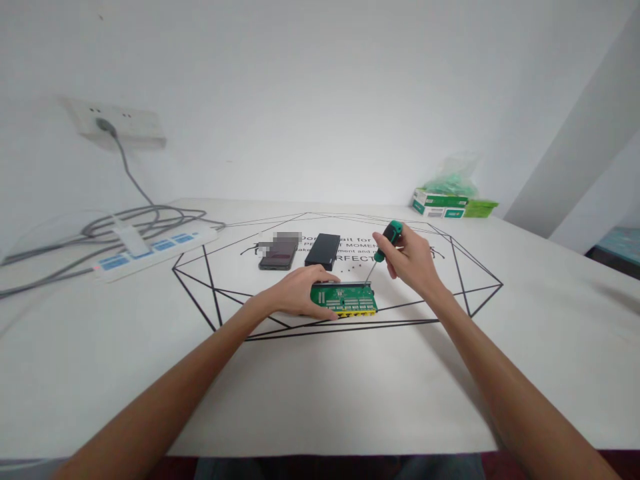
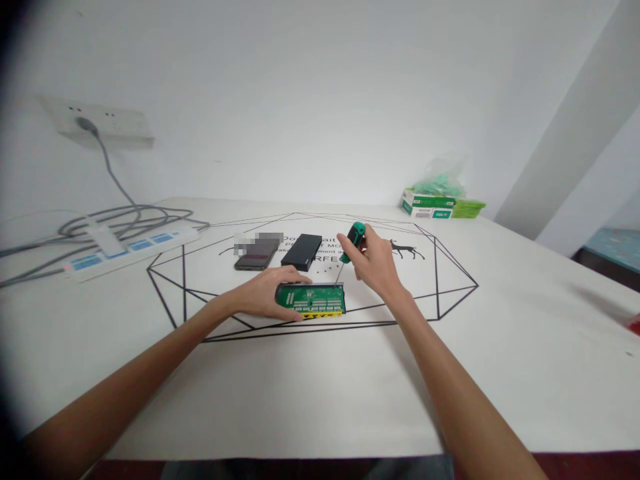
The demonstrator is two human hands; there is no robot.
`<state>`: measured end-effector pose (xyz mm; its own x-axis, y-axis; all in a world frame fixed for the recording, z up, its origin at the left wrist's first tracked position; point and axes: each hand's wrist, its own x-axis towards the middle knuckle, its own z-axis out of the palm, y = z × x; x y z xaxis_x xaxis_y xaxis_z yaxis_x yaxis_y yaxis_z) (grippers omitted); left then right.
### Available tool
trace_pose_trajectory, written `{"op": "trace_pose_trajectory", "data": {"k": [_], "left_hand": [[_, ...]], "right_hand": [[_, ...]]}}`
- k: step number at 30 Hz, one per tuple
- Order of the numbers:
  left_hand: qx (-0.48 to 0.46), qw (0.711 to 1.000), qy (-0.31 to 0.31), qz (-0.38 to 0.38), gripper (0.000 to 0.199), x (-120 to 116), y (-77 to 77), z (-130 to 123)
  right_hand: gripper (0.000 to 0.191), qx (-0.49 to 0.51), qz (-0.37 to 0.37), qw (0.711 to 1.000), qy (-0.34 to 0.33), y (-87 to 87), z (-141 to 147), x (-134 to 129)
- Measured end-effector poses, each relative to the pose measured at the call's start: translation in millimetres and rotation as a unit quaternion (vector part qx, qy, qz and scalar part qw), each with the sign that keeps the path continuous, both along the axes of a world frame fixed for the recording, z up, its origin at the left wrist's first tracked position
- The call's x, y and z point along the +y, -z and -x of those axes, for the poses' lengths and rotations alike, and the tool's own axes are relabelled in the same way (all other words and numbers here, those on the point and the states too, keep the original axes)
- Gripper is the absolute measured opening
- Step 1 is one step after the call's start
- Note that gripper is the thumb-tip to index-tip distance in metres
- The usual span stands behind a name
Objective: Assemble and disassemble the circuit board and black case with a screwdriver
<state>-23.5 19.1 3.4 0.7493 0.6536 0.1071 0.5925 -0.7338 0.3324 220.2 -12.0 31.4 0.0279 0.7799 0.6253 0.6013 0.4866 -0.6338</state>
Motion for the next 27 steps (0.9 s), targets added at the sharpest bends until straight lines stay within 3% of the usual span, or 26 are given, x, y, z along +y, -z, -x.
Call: {"op": "trace_pose_trajectory", "data": {"k": [6, 12, 18, 21, 27], "left_hand": [[0.001, 1.000, -0.006, 0.002, 0.072, -2.3, -1.7, -0.7], [-0.003, 1.000, 0.002, -0.001, 0.073, -1.5, -2.8, -0.5], [-0.074, 0.997, 0.003, -0.024, 0.045, -0.8, -6.4, -4.2], [-0.115, 0.993, 0.010, -0.028, 0.034, 0.1, -10.0, -15.7], [-0.178, 0.982, 0.052, 0.042, 0.024, 7.1, -14.2, -54.4]], "right_hand": [[0.036, -0.009, 0.010, 1.000, -0.011, -0.8, -0.3, -0.1], [0.034, 0.012, 0.053, 0.995, -0.085, -6.3, -4.4, 1.5], [0.039, 0.104, 0.086, 0.978, -0.156, -12.5, -0.7, -2.3], [0.042, 0.129, 0.102, 0.971, -0.176, -14.6, -0.3, -4.0], [0.034, 0.142, 0.139, 0.949, -0.245, -13.7, -2.3, -4.0]]}}
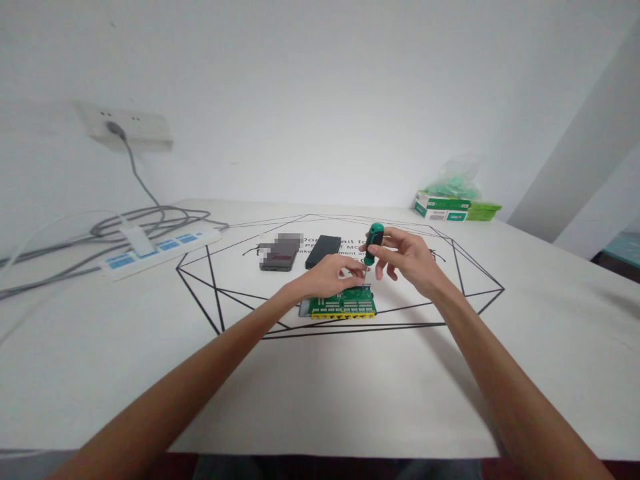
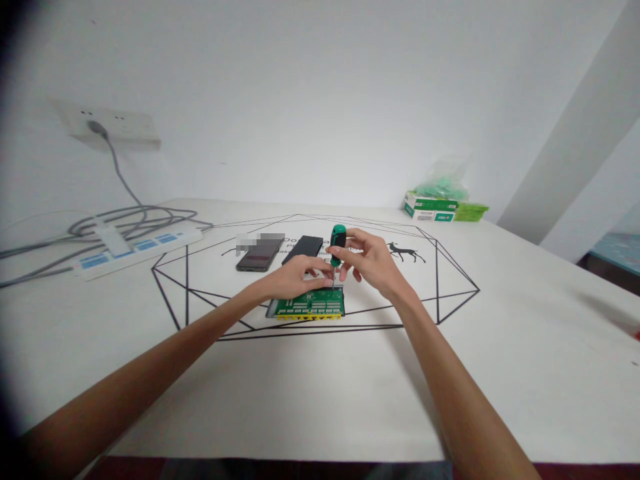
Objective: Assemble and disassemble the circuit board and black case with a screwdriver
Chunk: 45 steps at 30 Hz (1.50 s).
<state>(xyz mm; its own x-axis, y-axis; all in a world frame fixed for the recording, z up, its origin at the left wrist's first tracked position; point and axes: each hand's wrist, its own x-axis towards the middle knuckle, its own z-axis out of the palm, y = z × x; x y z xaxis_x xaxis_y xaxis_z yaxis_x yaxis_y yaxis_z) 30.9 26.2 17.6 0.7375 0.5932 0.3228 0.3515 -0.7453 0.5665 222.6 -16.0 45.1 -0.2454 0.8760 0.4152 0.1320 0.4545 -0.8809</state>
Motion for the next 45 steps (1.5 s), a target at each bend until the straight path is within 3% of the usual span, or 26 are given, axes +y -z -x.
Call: {"op": "trace_pose_trajectory", "data": {"k": [3, 8, 19, 35, 39, 45], "left_hand": [[-0.015, 1.000, -0.008, 0.004, 0.020, 0.9, 2.1, -10.9], [-0.060, 0.998, -0.034, 0.009, 0.021, -3.5, 13.7, -11.2], [-0.109, 0.990, -0.086, 0.010, 0.020, -4.7, 30.6, -17.6], [-0.093, 0.991, -0.088, -0.029, 0.019, -5.4, 29.2, -13.7], [-0.079, 0.994, -0.069, -0.014, 0.020, -7.0, 26.7, -14.0], [-0.076, 0.993, -0.089, 0.011, 0.019, -7.0, 24.5, -12.8]], "right_hand": [[0.031, 0.016, 0.027, 0.999, -0.036, 1.8, 0.6, 0.0], [0.035, 0.028, 0.061, 0.997, -0.039, 4.6, 7.6, -1.8], [0.039, 0.037, 0.018, 0.997, 0.062, 13.5, 17.3, 2.3], [0.036, 0.065, 0.030, 0.994, 0.085, 21.0, 21.6, 5.2], [0.035, 0.078, 0.035, 0.992, 0.093, 21.4, 21.3, 5.6], [0.032, 0.067, 0.050, 0.992, 0.093, 21.0, 24.4, 4.7]]}}
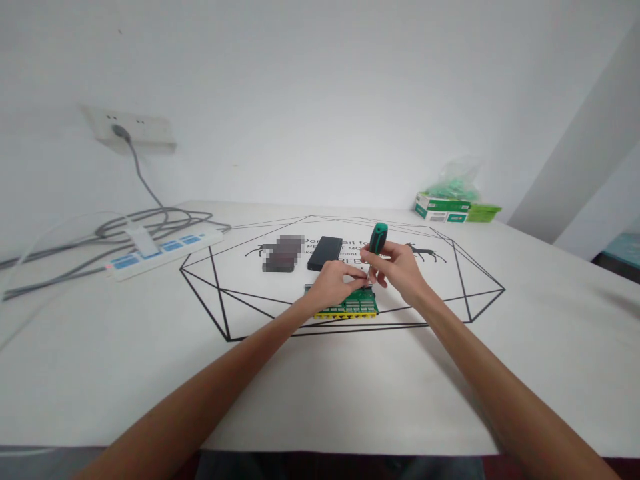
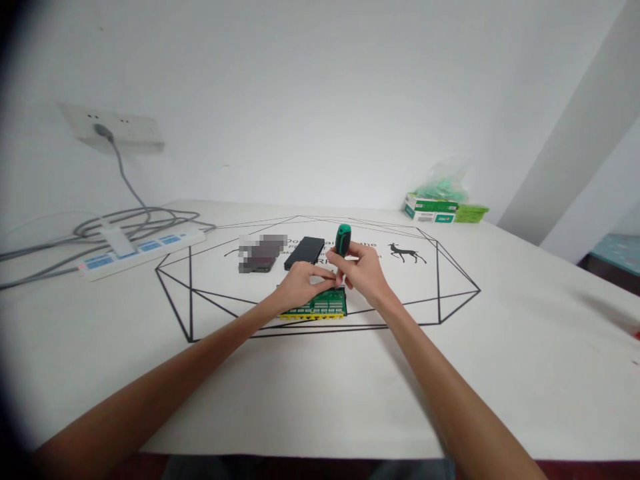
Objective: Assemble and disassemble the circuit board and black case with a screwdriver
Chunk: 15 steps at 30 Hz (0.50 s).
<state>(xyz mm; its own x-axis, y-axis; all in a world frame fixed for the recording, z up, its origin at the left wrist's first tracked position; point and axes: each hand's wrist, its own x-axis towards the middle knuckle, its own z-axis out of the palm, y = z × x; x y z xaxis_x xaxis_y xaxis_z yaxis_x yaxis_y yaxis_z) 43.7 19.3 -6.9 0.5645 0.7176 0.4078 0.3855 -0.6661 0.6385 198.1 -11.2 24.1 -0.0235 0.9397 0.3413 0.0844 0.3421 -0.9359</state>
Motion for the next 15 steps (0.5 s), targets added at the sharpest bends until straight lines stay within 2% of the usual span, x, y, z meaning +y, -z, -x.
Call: {"op": "trace_pose_trajectory", "data": {"k": [4, 9, 15], "left_hand": [[-0.020, 1.000, -0.005, 0.004, 0.016, 0.2, 1.0, -1.5], [-0.002, 0.999, 0.046, 0.014, 0.021, 1.5, 1.4, -2.4], [-0.002, 1.000, 0.023, 0.003, 0.020, 2.1, 2.6, -1.7]], "right_hand": [[0.035, 0.008, 0.013, 1.000, 0.005, 0.9, 2.0, 0.1], [0.034, 0.006, 0.006, 1.000, -0.006, 2.1, 0.9, 1.0], [0.038, 0.009, -0.001, 1.000, -0.007, 0.0, 1.4, -0.2]]}}
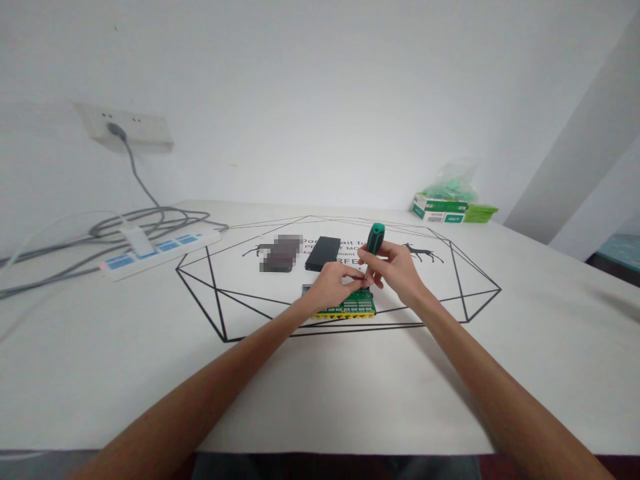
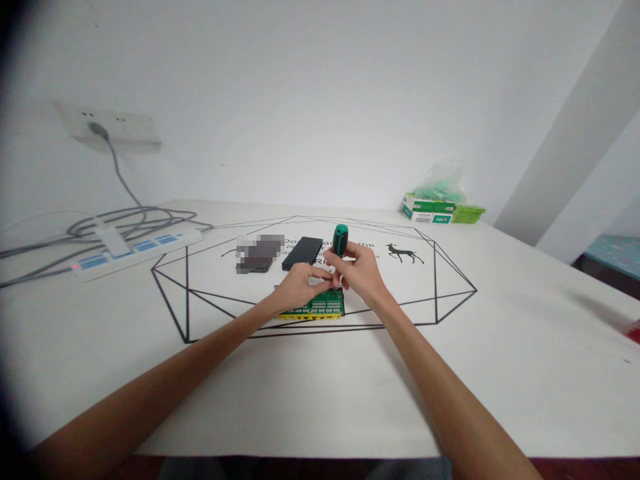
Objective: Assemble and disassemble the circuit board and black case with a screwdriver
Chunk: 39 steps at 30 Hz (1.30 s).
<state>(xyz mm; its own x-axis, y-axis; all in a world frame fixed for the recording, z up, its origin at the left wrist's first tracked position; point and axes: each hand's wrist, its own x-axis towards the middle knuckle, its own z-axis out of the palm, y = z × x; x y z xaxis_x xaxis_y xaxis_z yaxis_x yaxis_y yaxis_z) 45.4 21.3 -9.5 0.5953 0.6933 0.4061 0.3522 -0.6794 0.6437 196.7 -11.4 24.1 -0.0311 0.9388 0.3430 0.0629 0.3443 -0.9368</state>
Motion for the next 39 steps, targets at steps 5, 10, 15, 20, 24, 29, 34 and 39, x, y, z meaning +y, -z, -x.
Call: {"op": "trace_pose_trajectory", "data": {"k": [5, 10, 15, 20, 24, 29, 34, 39], "left_hand": [[-0.010, 1.000, 0.019, 0.019, 0.020, -2.4, -2.1, -0.1], [0.005, 1.000, -0.001, 0.011, 0.021, -2.8, -3.1, 1.0], [0.006, 0.999, -0.031, -0.010, 0.021, -1.9, -1.4, 0.5], [-0.002, 1.000, 0.022, -0.003, 0.020, -1.8, -0.2, 0.6], [-0.002, 1.000, 0.012, -0.013, 0.019, -1.2, 0.2, 0.5], [-0.009, 1.000, 0.024, -0.006, 0.018, -0.4, 0.9, 1.1], [-0.002, 0.998, 0.004, -0.067, 0.016, 0.4, 1.5, 1.5], [-0.010, 0.995, -0.030, -0.092, 0.011, -0.4, 2.1, -0.4]], "right_hand": [[0.038, 0.006, 0.005, 1.000, 0.003, -1.0, 0.2, -0.9], [0.035, -0.004, 0.001, 1.000, -0.005, -0.2, -0.6, -0.9], [0.035, -0.004, 0.001, 1.000, -0.007, -0.5, -0.3, -1.6], [0.034, -0.007, 0.005, 1.000, -0.008, 0.6, -0.9, -1.1], [0.035, -0.007, 0.004, 1.000, -0.002, 0.7, -1.4, -0.7], [0.035, -0.002, -0.003, 1.000, -0.003, 3.1, -2.3, 1.5], [0.032, -0.001, -0.003, 1.000, -0.002, 4.2, -1.2, 1.6], [0.031, -0.008, -0.004, 1.000, -0.007, 2.3, 0.6, 0.1]]}}
